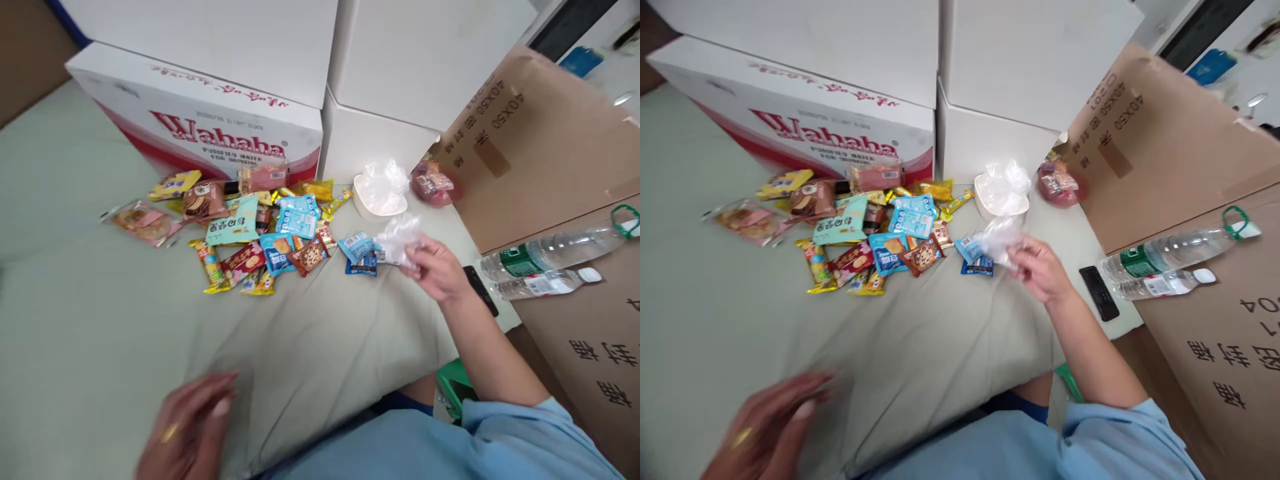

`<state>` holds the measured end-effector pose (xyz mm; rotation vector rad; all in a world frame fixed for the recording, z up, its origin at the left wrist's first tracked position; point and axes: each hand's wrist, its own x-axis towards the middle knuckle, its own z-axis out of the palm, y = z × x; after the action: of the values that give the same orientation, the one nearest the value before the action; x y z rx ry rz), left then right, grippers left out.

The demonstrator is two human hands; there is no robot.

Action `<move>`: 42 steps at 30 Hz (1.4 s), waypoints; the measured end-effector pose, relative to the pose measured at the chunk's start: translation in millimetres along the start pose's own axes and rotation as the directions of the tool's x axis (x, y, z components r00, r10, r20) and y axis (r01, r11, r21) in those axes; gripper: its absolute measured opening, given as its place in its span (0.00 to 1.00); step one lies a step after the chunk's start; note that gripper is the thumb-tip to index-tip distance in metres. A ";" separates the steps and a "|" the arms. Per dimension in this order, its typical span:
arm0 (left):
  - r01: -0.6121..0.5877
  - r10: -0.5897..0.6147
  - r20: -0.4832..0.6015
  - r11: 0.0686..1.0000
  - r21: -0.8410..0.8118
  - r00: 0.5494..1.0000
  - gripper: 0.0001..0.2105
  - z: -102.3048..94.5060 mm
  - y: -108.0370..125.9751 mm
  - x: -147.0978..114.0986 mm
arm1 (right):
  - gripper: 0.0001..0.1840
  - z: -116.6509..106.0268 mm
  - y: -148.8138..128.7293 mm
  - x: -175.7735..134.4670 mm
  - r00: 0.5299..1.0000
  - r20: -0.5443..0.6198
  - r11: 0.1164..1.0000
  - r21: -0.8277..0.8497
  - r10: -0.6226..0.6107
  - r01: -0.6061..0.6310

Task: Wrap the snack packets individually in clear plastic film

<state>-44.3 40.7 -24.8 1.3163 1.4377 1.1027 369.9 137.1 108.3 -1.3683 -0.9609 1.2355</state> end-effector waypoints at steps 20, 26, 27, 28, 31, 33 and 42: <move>0.270 -0.191 0.241 0.893 -0.359 0.952 0.15 100.2 47.5 44.4 | 0.24 49.5 97.5 -84.1 0.978 -0.057 0.979 0.023 0.203 -0.202; -0.101 0.174 0.191 0.935 -0.340 0.966 0.06 71.5 44.7 35.6 | 0.23 46.8 97.2 -83.8 0.953 0.027 0.919 0.257 0.301 -0.298; -0.128 0.210 0.218 0.933 -0.337 0.953 0.04 64.9 44.7 34.2 | 0.23 45.3 98.7 -83.6 0.952 0.022 0.915 0.272 0.305 -0.299; -0.148 0.235 0.247 0.934 -0.325 0.940 0.03 58.7 44.5 32.8 | 0.23 43.9 100.3 -83.7 0.952 0.012 0.914 0.275 0.307 -0.299; -0.176 0.262 0.316 0.945 -0.275 0.912 0.02 46.5 44.3 28.6 | 0.23 41.9 104.4 -84.5 0.962 -0.039 0.942 0.218 0.270 -0.255; -0.188 0.272 0.354 0.949 -0.254 0.895 0.03 45.0 44.9 26.7 | 0.24 43.9 106.1 -84.9 0.977 -0.059 0.972 0.129 0.203 -0.194; -0.389 0.321 0.631 0.921 -0.034 0.706 0.05 34.0 42.9 25.2 | 0.09 53.0 119.6 -72.7 0.982 -0.051 0.891 -0.432 -0.180 0.141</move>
<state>-3.1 69.6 8.3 1.8729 0.7531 0.7015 298.3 55.2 5.7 -1.6276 -1.3066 0.8569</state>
